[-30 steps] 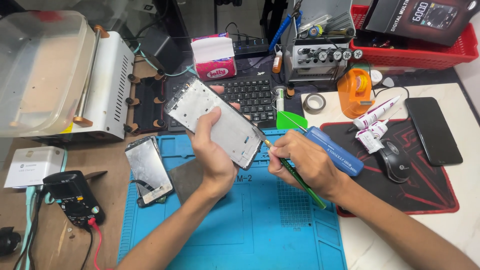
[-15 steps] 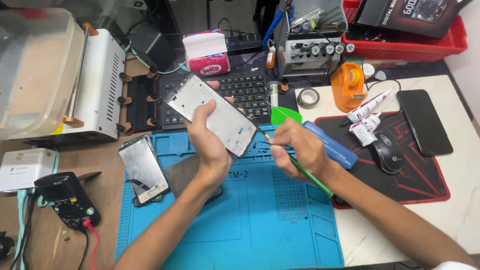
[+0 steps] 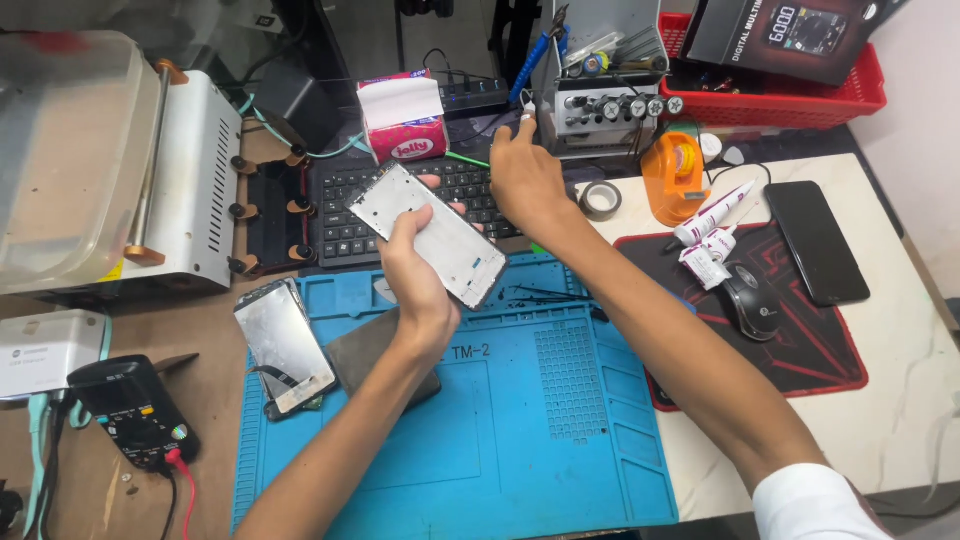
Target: Disassembling a mobile phone using a screwdriver and a prying tool on a repair mat.
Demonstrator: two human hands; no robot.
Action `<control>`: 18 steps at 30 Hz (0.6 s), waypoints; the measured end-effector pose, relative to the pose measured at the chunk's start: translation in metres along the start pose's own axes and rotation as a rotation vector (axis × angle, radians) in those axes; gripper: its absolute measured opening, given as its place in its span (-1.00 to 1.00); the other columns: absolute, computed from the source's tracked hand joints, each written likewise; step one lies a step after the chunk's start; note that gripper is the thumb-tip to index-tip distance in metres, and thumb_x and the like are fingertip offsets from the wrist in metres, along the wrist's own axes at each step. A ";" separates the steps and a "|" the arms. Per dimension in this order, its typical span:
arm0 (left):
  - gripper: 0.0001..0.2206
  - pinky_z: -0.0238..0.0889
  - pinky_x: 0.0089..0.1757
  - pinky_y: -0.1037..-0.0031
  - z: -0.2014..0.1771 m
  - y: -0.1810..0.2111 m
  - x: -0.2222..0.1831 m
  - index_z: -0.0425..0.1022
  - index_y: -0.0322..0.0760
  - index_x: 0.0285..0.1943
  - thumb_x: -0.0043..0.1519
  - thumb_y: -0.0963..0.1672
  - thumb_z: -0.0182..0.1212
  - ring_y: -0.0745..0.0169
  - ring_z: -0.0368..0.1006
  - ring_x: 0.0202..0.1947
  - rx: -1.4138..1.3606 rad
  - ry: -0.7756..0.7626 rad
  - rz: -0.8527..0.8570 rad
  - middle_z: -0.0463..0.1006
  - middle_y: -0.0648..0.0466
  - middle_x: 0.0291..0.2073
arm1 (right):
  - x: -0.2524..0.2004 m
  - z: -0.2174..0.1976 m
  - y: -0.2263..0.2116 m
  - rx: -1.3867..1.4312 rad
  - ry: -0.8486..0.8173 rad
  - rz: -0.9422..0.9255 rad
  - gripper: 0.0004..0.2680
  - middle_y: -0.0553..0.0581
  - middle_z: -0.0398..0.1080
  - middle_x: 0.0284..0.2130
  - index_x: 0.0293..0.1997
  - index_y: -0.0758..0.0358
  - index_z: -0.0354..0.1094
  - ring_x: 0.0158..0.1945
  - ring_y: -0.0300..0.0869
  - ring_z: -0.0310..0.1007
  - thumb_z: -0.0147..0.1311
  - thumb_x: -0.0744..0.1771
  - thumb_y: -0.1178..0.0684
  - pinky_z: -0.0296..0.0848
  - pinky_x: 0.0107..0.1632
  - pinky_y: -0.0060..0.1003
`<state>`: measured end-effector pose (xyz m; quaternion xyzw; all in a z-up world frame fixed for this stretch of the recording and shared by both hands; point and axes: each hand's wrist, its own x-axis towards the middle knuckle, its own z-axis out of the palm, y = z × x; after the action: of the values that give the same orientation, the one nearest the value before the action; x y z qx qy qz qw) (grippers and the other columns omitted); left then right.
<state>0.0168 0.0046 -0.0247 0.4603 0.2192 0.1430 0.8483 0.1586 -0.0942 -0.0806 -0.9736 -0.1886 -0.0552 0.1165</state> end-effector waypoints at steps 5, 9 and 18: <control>-0.57 0.54 -0.29 0.16 0.001 0.001 0.000 0.13 -0.20 0.14 0.12 -0.04 0.07 -0.10 0.63 -0.32 0.006 -0.017 -0.021 0.61 -0.15 -0.22 | 0.071 0.080 0.038 -0.029 0.043 0.070 -0.73 0.57 0.30 -0.11 0.10 0.70 0.29 -0.33 0.32 0.62 0.09 0.30 0.34 0.57 -0.37 0.31; -0.59 0.57 -0.35 0.15 0.003 -0.001 -0.002 0.29 -0.25 0.15 0.12 -0.05 0.03 -0.03 0.60 -0.38 0.023 -0.049 -0.012 0.58 -0.11 -0.32 | 0.092 0.100 0.045 -0.142 0.043 0.097 -0.72 0.47 0.30 -0.19 0.09 0.72 0.30 -0.37 0.24 0.62 0.13 0.30 0.32 0.55 -0.43 0.29; -0.58 0.57 -0.38 0.07 0.000 -0.006 0.003 0.34 -0.26 0.16 0.12 -0.07 0.02 -0.05 0.58 -0.40 0.030 -0.034 -0.041 0.55 -0.14 -0.34 | 0.112 0.113 0.049 -0.224 0.091 0.160 -0.62 0.67 0.32 -0.02 0.22 0.78 0.19 -0.27 0.21 0.65 0.15 0.31 0.30 0.58 -0.35 0.26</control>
<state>0.0196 0.0026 -0.0309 0.4708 0.2160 0.1145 0.8477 0.2873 -0.0706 -0.1827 -0.9889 -0.0974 -0.1104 0.0197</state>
